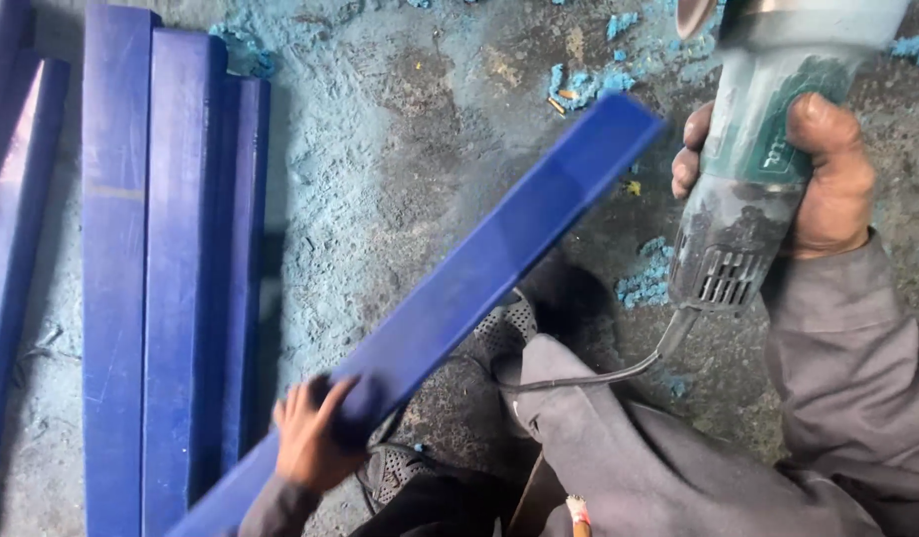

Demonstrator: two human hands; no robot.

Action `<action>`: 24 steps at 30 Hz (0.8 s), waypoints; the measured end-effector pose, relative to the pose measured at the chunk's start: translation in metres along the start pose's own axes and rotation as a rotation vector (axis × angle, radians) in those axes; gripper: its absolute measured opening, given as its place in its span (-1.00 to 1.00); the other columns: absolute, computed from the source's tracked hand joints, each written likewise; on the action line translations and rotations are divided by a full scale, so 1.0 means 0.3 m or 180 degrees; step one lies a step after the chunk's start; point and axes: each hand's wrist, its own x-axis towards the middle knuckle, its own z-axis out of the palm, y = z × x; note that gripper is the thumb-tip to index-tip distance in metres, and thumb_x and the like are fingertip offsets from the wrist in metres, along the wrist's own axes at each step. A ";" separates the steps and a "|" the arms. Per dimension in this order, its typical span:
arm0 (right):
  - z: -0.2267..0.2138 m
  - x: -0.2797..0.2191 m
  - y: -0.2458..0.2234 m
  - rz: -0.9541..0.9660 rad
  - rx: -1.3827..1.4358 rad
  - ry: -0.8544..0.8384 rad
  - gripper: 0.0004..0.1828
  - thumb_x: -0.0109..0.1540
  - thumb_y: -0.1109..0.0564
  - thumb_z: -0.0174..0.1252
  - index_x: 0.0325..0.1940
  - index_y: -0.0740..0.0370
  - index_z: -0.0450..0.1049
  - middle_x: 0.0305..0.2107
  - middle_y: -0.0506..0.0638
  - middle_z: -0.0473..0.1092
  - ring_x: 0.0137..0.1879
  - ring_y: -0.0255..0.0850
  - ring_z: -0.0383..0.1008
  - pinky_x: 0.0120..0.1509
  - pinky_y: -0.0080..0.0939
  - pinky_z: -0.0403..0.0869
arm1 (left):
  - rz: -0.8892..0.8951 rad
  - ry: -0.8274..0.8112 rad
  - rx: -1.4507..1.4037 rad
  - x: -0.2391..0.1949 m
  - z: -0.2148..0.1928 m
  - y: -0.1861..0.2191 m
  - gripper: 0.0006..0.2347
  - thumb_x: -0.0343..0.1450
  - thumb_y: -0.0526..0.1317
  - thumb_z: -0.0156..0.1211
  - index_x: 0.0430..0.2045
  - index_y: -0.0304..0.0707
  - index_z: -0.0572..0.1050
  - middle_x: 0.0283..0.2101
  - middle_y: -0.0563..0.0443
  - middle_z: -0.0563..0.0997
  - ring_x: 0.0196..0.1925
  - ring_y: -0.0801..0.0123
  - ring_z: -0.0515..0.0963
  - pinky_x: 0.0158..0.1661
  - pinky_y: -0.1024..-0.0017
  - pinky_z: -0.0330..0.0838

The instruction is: The recorder uses an angle grinder to sand and finish the edges of several blue structural beams.

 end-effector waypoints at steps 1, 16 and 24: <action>-0.016 -0.014 -0.004 -0.0003 0.0001 0.0022 -0.32 0.39 -0.25 0.14 0.18 0.48 0.33 -0.16 0.25 0.43 -0.12 0.02 0.56 -0.02 0.06 0.58 | 0.0018 -0.0013 0.0003 0.118 0.002 0.086 -0.07 -0.36 -0.20 0.55 0.05 0.00 0.45 0.02 -0.37 0.45 0.08 -0.24 0.42 -0.01 -0.15 0.21; 0.095 0.047 0.081 0.0348 -0.0313 -0.0539 -0.23 0.36 -0.38 0.15 0.39 0.22 0.22 -0.08 0.13 0.35 -0.06 0.02 0.43 0.07 0.19 0.43 | 0.0066 0.1008 -0.0690 -0.004 0.315 -0.445 -0.48 0.28 -0.25 0.39 0.19 -0.11 0.46 0.24 -0.16 0.52 0.34 0.02 0.44 0.29 0.10 0.35; 0.001 0.174 0.269 0.1502 -0.0198 -0.0898 -0.26 0.37 -0.34 0.14 0.21 0.41 0.27 -0.15 0.28 0.45 -0.04 0.11 0.53 -0.02 0.23 0.51 | -0.2364 0.1509 0.0769 -0.461 0.199 -0.881 -0.12 0.18 0.07 0.55 0.38 -0.31 0.25 0.41 -0.53 0.29 0.43 -0.31 0.24 0.37 -0.07 0.18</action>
